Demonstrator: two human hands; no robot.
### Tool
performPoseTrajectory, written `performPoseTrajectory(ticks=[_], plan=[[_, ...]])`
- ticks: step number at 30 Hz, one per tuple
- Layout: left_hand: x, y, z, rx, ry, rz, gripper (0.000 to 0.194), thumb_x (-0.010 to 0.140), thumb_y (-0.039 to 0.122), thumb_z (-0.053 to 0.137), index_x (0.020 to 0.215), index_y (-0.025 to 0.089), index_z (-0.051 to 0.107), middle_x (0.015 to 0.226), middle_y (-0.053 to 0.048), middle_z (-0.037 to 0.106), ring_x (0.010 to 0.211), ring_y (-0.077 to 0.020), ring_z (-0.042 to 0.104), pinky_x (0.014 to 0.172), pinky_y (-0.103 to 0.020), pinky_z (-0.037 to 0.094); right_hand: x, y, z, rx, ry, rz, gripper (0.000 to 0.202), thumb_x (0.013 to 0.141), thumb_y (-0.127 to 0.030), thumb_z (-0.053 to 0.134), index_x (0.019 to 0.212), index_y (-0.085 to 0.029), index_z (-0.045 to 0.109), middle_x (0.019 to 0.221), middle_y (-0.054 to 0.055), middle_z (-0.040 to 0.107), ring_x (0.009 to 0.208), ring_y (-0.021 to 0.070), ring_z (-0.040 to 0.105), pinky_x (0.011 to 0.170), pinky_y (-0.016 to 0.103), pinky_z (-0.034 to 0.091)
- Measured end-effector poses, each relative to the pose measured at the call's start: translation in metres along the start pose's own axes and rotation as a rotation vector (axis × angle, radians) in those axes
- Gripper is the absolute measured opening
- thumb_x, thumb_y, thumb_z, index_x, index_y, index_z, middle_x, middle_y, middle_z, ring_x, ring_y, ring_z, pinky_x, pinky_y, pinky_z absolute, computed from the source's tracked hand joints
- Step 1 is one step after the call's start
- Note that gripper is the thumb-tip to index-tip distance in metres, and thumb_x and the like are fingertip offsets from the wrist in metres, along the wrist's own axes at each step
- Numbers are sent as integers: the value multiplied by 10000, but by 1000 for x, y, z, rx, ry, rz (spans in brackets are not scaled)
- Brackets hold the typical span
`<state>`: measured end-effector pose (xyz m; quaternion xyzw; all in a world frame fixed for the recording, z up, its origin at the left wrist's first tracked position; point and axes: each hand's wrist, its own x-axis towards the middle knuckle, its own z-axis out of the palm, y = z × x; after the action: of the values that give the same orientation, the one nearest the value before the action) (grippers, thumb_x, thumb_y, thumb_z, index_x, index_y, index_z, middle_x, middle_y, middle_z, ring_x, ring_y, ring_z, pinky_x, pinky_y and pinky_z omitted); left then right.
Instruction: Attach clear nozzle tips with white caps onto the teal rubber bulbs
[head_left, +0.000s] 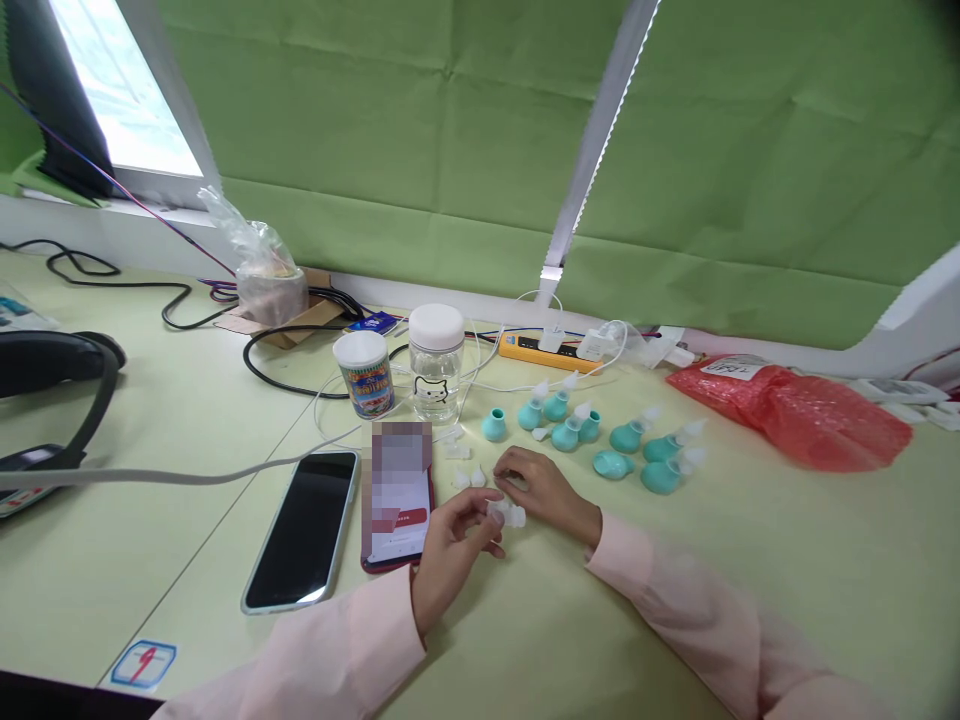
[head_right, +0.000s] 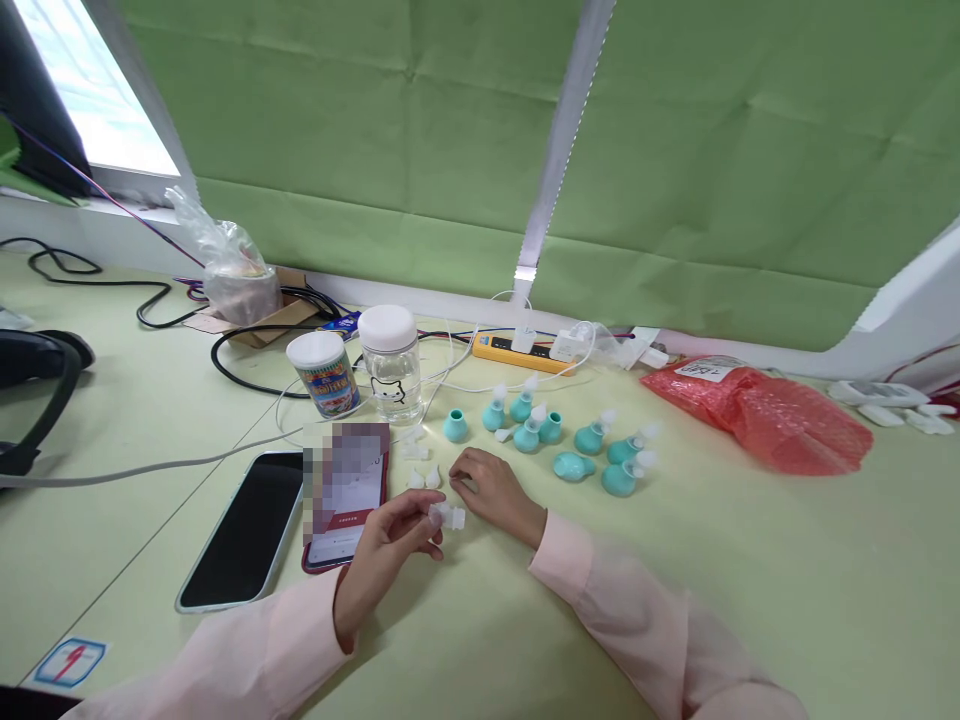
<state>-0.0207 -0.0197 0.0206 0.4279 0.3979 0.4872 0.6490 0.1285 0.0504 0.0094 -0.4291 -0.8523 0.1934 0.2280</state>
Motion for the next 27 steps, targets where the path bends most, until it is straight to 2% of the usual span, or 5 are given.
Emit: performPoseTrajectory(ticks=[6, 9, 14, 21, 27], plan=[[3, -1, -1, -14, 85, 24, 252, 654, 222, 639, 879, 149, 550, 680, 5, 528, 621, -116, 524, 517, -244, 498, 2, 4, -4, 153, 13, 9, 94, 735, -154, 530, 758, -137, 620, 723, 49, 626, 666, 142, 576, 616, 261, 455], [5, 1, -3, 0, 173, 32, 255, 596, 191, 685, 809, 130, 559, 647, 6, 551, 590, -108, 537, 542, -233, 494, 3, 2, -16, 438, -7, 60, 153, 687, -221, 609, 811, -132, 628, 742, 51, 636, 663, 141, 591, 597, 250, 476], [3, 3, -4, 40, 234, 55, 251, 577, 198, 700, 795, 117, 605, 711, -34, 597, 679, -146, 566, 600, -247, 500, 0, -16, -34, 839, -75, 94, 63, 620, -173, 664, 678, -150, 662, 684, 24, 604, 645, 128, 565, 585, 242, 457], [3, 3, -5, 13, 219, 117, 224, 629, 183, 667, 832, 138, 582, 870, -60, 627, 841, -177, 581, 729, -259, 489, -3, -29, -40, 822, 4, 147, 101, 636, -159, 644, 725, -179, 688, 710, 26, 634, 682, 139, 581, 658, 267, 464], [1, 5, -4, 2, 175, 116, 221, 658, 171, 648, 859, 150, 559, 914, -69, 644, 863, -181, 597, 722, -248, 495, -4, -29, -38, 701, 32, 168, 136, 578, -139, 680, 703, -190, 699, 665, 33, 671, 642, 162, 602, 652, 286, 461]])
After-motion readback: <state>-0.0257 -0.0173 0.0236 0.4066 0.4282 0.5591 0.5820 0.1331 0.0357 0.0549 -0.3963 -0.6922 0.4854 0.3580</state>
